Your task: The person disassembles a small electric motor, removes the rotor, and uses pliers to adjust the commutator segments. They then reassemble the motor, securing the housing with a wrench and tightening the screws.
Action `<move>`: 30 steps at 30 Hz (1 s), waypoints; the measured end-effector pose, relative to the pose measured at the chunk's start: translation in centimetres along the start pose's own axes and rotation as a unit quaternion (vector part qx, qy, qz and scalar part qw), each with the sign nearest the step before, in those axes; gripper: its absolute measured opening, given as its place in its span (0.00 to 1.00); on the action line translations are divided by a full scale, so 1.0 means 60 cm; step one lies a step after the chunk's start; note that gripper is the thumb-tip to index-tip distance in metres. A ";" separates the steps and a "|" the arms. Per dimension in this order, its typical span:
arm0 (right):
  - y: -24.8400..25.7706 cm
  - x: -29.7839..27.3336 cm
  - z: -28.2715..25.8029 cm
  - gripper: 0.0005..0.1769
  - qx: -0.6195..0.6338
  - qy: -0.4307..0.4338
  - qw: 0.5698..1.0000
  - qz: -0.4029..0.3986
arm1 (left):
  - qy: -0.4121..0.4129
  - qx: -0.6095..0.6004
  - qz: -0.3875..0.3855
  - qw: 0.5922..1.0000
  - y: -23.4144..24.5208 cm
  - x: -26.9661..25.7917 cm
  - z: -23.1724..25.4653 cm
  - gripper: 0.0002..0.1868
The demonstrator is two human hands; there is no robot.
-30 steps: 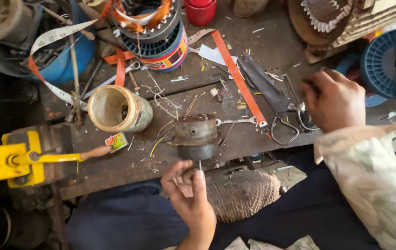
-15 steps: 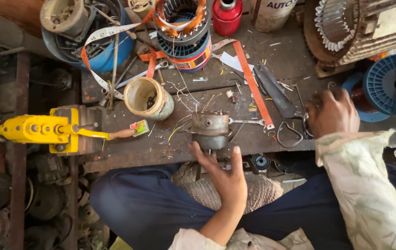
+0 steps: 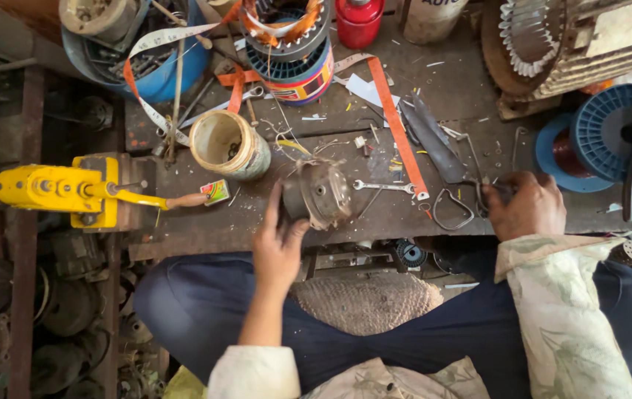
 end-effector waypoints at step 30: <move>0.052 -0.136 -0.244 0.11 0.439 0.093 0.894 -0.011 | 0.070 0.039 -0.023 0.997 -0.021 0.048 0.014 0.57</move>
Point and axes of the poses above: each hand's wrist, its own x-axis towards the middle knuckle, its own y-axis out of the back of the hand, z = x × y, the point moved 7 cm from there along x, towards the middle knuckle, and after that the axes turned 7 degrees about -x, right-handed, at the moved point
